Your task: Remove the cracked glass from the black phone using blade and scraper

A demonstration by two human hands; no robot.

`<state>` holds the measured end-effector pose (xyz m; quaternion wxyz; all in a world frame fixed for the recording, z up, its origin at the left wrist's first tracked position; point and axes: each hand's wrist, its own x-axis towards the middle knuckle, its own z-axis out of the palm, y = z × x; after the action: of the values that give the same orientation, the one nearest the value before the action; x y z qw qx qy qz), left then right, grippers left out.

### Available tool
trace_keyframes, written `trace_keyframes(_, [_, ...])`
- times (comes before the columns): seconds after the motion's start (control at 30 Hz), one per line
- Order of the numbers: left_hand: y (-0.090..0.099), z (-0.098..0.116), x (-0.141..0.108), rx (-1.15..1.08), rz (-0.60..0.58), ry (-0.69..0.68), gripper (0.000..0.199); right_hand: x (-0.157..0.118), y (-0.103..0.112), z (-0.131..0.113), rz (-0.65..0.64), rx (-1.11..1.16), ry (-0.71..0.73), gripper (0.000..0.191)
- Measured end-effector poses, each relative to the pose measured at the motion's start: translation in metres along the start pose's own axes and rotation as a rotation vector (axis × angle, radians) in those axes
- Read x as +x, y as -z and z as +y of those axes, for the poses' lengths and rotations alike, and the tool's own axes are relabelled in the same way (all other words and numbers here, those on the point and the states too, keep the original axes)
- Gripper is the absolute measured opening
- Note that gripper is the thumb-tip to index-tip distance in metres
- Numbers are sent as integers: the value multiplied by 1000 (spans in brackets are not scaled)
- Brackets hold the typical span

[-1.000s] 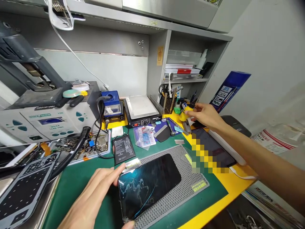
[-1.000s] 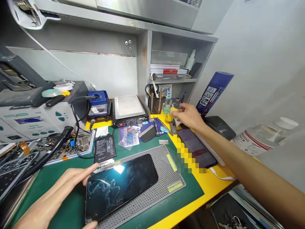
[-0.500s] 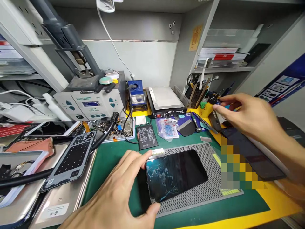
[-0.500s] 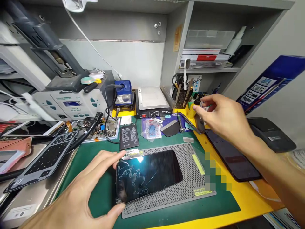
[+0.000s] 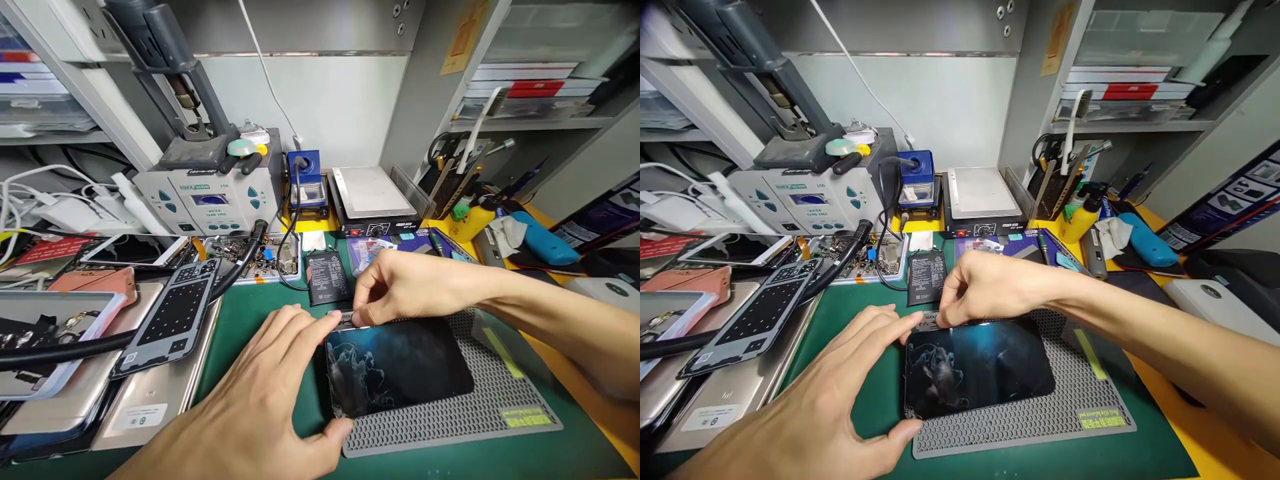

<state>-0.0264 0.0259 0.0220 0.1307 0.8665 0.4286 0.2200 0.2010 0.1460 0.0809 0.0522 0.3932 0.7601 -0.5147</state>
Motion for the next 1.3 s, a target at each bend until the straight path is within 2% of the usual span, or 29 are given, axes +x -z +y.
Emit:
trace_keyframes(0.2, [1, -2, -2, 74, 8, 46, 78, 4, -12, 6, 53, -163, 28, 12])
trace_keyframes(0.33, [-3, -8, -3, 52, 4, 46, 83, 3, -20, 9, 96, -245, 31, 14])
trace_keyframes(0.43, [-9, -13, -6, 23, 11, 42, 85, 2, -24, 13, 122, -227, 36, 15])
trace_keyframes(0.57, [-13, -13, -10, -56, 11, 58, 66, 2, -26, 15, 111, -209, 19, 20])
trace_keyframes(0.67, [-13, -11, -11, -122, 17, 80, 48, 3, -24, 12, 102, -225, -5, 21])
trace_keyframes(0.77, [-14, -10, -13, -146, 18, 98, 39, 5, -21, 8, 88, -246, -44, 19])
trace_keyframes(0.97, [-17, -12, -15, -113, 13, 62, 35, 10, -11, 3, 12, -189, -92, 23])
trace_keyframes(1.3, [-20, -6, -16, -25, 109, 29, 30, 8, 2, -7, -91, -34, -187, 21])
